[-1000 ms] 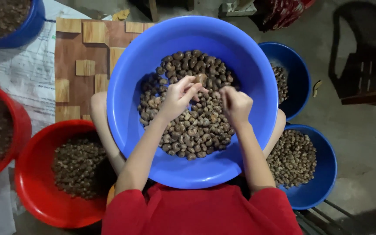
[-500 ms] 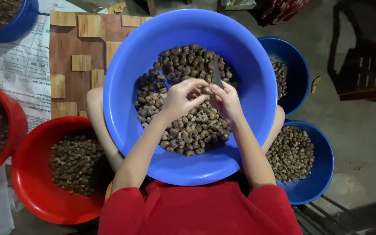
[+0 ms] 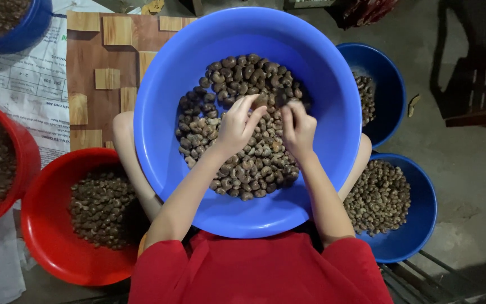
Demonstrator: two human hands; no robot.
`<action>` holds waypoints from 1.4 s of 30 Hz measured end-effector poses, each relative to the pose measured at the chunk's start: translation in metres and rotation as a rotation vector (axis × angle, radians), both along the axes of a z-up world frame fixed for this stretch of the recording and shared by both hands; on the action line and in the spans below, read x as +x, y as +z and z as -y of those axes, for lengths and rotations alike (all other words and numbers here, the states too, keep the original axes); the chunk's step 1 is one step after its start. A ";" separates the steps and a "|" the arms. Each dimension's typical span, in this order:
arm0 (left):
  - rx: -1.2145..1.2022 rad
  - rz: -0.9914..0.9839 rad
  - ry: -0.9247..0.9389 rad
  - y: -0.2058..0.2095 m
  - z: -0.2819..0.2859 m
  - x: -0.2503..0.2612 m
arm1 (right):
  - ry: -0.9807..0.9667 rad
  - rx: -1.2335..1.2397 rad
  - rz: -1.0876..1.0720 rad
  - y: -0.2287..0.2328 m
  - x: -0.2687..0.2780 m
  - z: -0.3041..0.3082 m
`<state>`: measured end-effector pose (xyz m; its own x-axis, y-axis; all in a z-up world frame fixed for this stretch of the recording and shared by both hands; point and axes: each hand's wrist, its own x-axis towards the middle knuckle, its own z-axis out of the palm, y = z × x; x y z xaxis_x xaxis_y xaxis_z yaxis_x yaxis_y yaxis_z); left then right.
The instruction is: A person sits on the floor and uses a small knife to manually peel or split nuts from a large blue bowl, placing them into surrounding containers.
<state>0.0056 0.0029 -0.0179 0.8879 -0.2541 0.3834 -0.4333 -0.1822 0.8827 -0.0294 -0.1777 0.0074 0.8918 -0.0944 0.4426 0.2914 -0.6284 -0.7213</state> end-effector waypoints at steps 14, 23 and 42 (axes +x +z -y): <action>0.249 0.029 -0.078 0.060 -0.027 -0.001 | -0.086 -0.729 0.240 -0.010 0.015 0.034; 0.532 0.170 0.086 0.023 -0.025 0.008 | -0.015 -0.717 0.193 -0.006 0.012 0.018; 0.249 0.081 -0.123 0.022 -0.001 -0.003 | 0.181 0.491 -0.365 -0.004 0.012 0.016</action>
<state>0.0028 0.0042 0.0040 0.8137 -0.4534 0.3638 -0.5327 -0.3309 0.7789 -0.0171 -0.1939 0.0037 0.9978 -0.0430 0.0503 0.0427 -0.1634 -0.9856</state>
